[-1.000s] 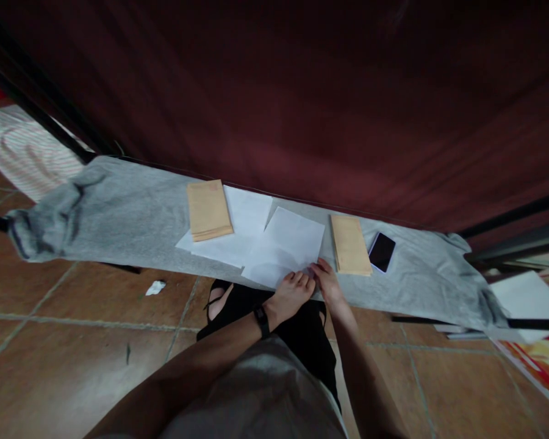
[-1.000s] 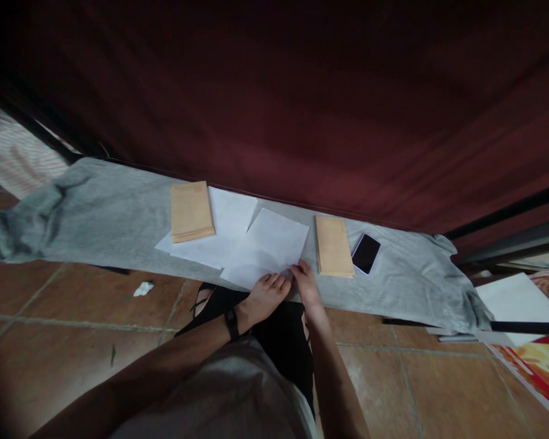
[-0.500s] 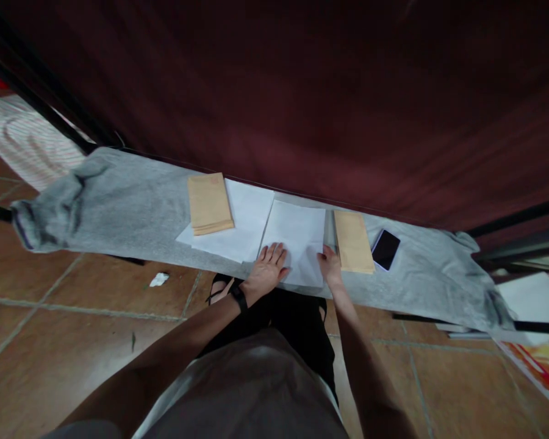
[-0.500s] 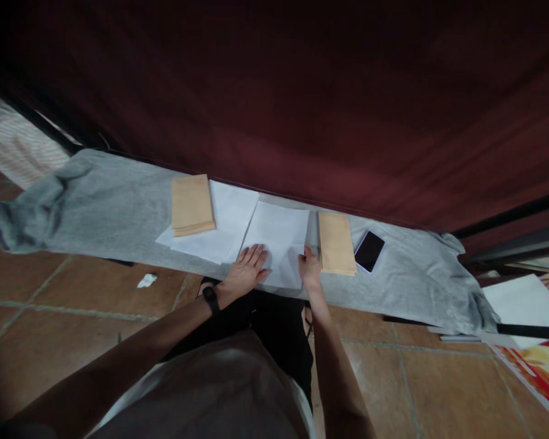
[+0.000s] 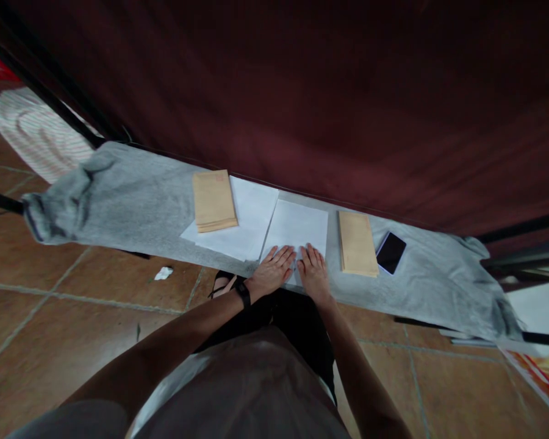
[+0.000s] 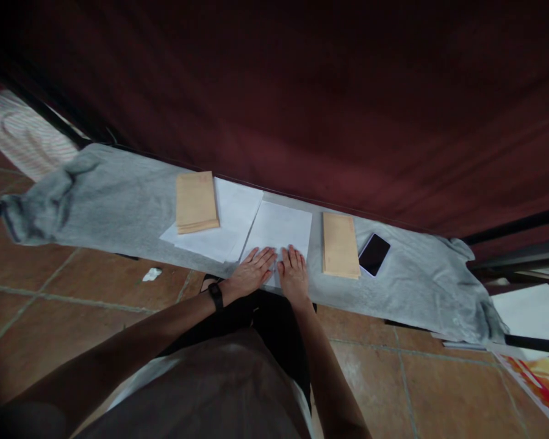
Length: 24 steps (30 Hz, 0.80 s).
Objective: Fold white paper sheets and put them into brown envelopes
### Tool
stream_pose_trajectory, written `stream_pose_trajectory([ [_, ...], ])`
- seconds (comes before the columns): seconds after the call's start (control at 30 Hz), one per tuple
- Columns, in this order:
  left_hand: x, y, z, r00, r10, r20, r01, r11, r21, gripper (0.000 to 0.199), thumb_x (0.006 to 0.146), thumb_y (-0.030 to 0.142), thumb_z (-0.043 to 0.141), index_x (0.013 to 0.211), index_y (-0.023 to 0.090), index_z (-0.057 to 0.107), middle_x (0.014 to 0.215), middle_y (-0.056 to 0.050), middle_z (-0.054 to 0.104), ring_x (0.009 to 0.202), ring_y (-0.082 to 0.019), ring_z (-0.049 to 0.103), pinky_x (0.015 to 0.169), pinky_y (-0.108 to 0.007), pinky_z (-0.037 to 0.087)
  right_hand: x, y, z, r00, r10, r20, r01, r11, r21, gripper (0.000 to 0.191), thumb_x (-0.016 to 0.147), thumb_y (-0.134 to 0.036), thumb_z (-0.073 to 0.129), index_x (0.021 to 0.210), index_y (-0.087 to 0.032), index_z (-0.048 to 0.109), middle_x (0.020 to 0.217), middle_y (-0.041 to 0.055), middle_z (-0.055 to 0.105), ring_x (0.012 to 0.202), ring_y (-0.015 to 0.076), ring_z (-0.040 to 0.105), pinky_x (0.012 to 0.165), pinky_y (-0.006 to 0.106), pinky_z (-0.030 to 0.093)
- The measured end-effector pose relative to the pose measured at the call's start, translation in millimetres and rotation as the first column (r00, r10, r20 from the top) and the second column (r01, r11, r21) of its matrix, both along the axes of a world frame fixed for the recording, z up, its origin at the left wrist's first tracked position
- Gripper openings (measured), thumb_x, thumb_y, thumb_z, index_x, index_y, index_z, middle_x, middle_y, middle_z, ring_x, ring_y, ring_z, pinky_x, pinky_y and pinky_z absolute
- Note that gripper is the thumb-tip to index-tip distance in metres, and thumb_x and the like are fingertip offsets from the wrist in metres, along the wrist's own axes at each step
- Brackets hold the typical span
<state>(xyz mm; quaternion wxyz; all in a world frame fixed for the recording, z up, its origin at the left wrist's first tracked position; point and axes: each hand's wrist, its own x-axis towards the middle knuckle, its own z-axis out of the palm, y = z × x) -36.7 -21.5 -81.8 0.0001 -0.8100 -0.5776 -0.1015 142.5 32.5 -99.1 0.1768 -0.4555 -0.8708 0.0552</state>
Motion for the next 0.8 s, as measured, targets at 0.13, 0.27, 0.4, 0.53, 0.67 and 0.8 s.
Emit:
stream_pose_trajectory([
  [0.13,-1,5,2.9,1.0,-0.028,0.007,0.028,0.999,-0.017,0.053,0.104,0.034,0.034,0.151,0.011,0.041,0.161,-0.013,0.035,0.151,-0.025,0.028,0.125,-0.049,0.018,3,5,1.3,0.999,0.01,0.036,-0.01,1.0,0.003,0.049,0.106,-0.033,0.036,0.152,-0.017,0.043,0.161,0.0132,0.035,0.148,0.0276,0.033,0.12,0.048,0.028],
  [0.27,1,15,6.7,0.999,-0.046,0.015,0.046,0.999,-0.02,0.054,0.103,0.034,0.035,0.152,0.012,0.038,0.161,-0.013,0.034,0.152,-0.025,0.027,0.125,-0.051,0.016,4,6,1.1,0.999,0.013,0.052,-0.013,1.0,0.012,0.049,0.106,-0.033,0.035,0.152,-0.018,0.042,0.161,0.0126,0.035,0.149,0.0271,0.032,0.121,0.049,0.027],
  [0.4,2,28,5.9,0.998,-0.053,0.021,0.053,0.998,-0.021,0.054,0.102,0.031,0.035,0.152,0.011,0.038,0.161,-0.015,0.033,0.152,-0.025,0.026,0.125,-0.052,0.015,2,4,-2.9,0.999,-0.017,0.041,0.016,1.0,0.026,0.05,0.106,-0.034,0.035,0.151,-0.014,0.042,0.159,0.0139,0.039,0.149,0.0263,0.032,0.121,0.048,0.027],
  [0.53,1,41,3.1,0.998,-0.057,0.031,0.058,0.998,-0.027,0.055,0.101,0.03,0.036,0.151,0.009,0.038,0.162,-0.015,0.031,0.153,-0.026,0.024,0.125,-0.051,0.014,0,4,-6.3,0.999,-0.032,0.029,0.03,0.999,0.044,0.051,0.106,-0.034,0.036,0.152,-0.015,0.041,0.157,0.0134,0.042,0.148,0.0257,0.033,0.12,0.048,0.028],
  [0.67,0,51,1.8,0.998,-0.051,0.025,0.052,0.998,-0.037,0.056,0.1,0.029,0.035,0.152,0.008,0.036,0.162,-0.015,0.031,0.153,-0.025,0.023,0.125,-0.052,0.013,0,5,-7.2,0.999,-0.039,0.025,0.038,0.998,0.046,0.05,0.105,-0.033,0.037,0.152,-0.015,0.042,0.157,0.0133,0.042,0.147,0.0261,0.035,0.121,0.048,0.027],
  [0.8,-1,62,-1.5,0.999,-0.036,0.021,0.036,0.999,-0.024,0.058,0.099,0.03,0.036,0.153,0.01,0.035,0.162,-0.014,0.032,0.153,-0.025,0.023,0.126,-0.05,0.012,0,5,-6.4,0.999,-0.035,0.009,0.035,0.999,0.021,0.05,0.105,-0.033,0.038,0.152,-0.015,0.042,0.157,0.0137,0.042,0.148,0.0268,0.034,0.121,0.05,0.028],
])
